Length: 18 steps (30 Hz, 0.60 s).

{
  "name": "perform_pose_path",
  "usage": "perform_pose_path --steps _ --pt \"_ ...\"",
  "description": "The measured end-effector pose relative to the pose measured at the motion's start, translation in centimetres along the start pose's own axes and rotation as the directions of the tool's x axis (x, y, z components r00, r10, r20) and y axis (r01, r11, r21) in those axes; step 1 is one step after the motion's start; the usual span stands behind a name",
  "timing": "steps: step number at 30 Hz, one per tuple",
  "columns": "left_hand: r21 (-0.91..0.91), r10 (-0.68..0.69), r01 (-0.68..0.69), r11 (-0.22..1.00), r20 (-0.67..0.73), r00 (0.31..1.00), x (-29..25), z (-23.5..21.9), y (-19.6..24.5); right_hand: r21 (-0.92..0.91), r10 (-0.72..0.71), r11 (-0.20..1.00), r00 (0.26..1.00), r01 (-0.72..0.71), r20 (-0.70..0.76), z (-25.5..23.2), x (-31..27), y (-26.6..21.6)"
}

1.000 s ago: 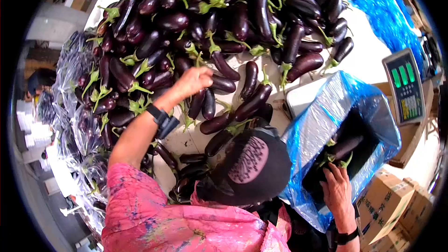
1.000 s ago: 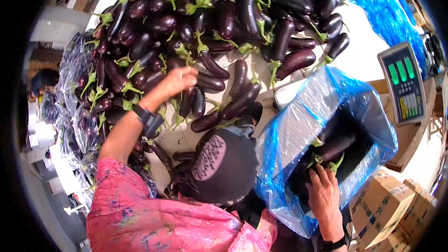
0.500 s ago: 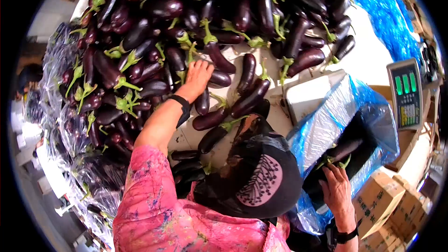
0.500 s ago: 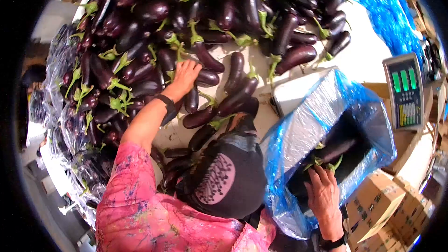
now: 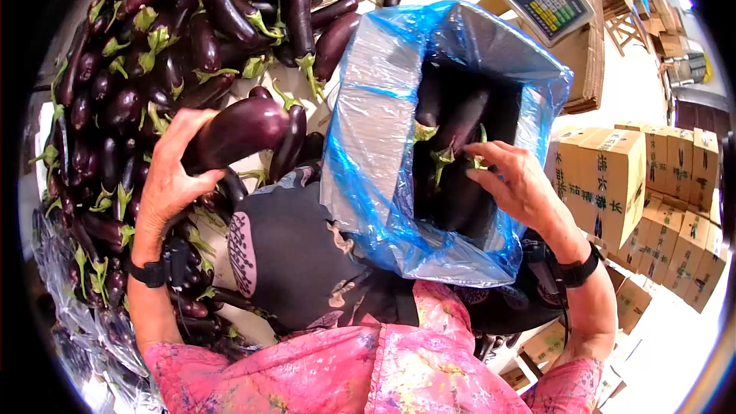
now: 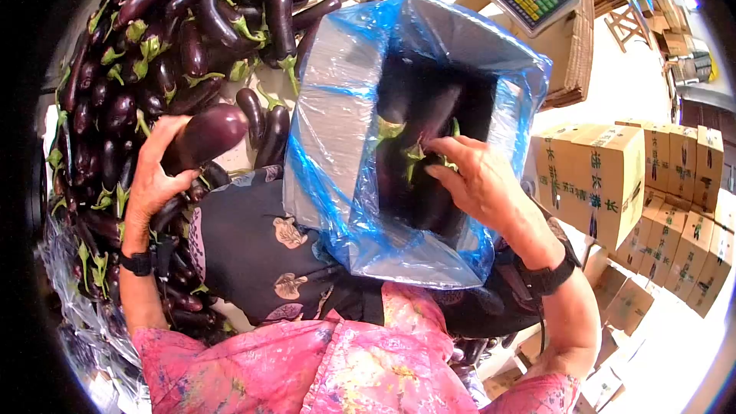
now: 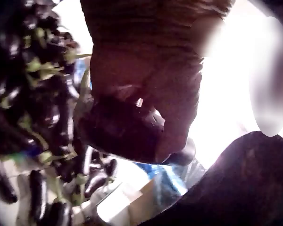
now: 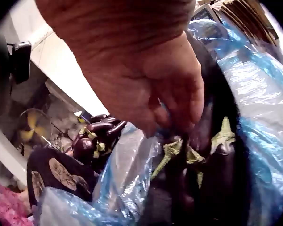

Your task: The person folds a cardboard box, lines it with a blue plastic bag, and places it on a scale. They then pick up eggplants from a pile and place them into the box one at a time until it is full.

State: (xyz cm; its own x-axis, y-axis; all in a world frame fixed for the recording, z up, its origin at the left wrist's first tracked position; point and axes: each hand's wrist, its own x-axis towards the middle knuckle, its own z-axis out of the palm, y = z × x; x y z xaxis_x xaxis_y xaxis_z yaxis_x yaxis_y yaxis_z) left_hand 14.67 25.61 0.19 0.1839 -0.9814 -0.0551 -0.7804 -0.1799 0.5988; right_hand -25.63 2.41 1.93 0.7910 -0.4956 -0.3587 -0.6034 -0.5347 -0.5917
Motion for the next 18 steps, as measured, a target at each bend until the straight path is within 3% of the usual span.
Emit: perform_pose_path --steps 3,6,7,9,10,11,15,16,17,18 --pt "0.042 0.308 -0.313 0.949 0.083 0.948 4.8 -1.5 6.1 0.38 0.138 0.91 0.985 -0.166 0.1 -0.9 0.8 -2.2" --pt "0.111 0.601 -0.639 0.761 0.248 0.76 9.0 -0.3 12.5 0.772 0.001 0.63 0.994 -0.083 0.107 -1.0 1.1 -5.4" --pt "0.075 0.653 -0.704 0.706 0.314 0.689 10.1 0.5 14.5 0.758 -0.015 0.65 0.996 -0.055 0.085 -0.8 1.1 -5.7" --pt "0.011 0.753 -0.796 0.605 0.319 0.576 11.8 3.2 17.0 0.593 0.003 0.799 0.987 -0.1 0.163 -1.4 1.0 -6.4" --pt "0.006 0.799 -0.837 0.547 0.293 0.525 12.4 3.7 17.8 0.685 0.061 0.696 0.968 -0.215 0.242 -2.6 0.3 -7.7" --pt "0.034 0.818 -0.847 0.53 0.24 0.522 12.7 4.3 18.3 0.701 0.125 0.663 0.961 -0.265 0.245 -2.0 -0.2 -7.1" --pt "-0.032 0.681 -0.683 0.73 0.116 0.723 14.5 3.3 16.2 0.79 0.302 0.474 0.914 -0.389 0.27 1.4 -1.8 -4.2" --pt "-0.167 0.504 -0.478 0.862 0.187 0.843 14.5 2.9 15.3 0.811 0.315 0.437 0.911 -0.389 0.267 2.6 -1.9 -3.8" --pt "-0.277 0.309 -0.232 0.932 0.281 0.909 14.4 2.6 14.5 0.83 0.328 0.401 0.907 -0.387 0.264 3.8 -1.7 -3.1" --pt "-0.311 0.252 -0.157 0.937 0.297 0.921 14.2 2.6 13.3 0.794 0.322 0.471 0.912 -0.386 0.252 5.5 -1.3 -1.8"
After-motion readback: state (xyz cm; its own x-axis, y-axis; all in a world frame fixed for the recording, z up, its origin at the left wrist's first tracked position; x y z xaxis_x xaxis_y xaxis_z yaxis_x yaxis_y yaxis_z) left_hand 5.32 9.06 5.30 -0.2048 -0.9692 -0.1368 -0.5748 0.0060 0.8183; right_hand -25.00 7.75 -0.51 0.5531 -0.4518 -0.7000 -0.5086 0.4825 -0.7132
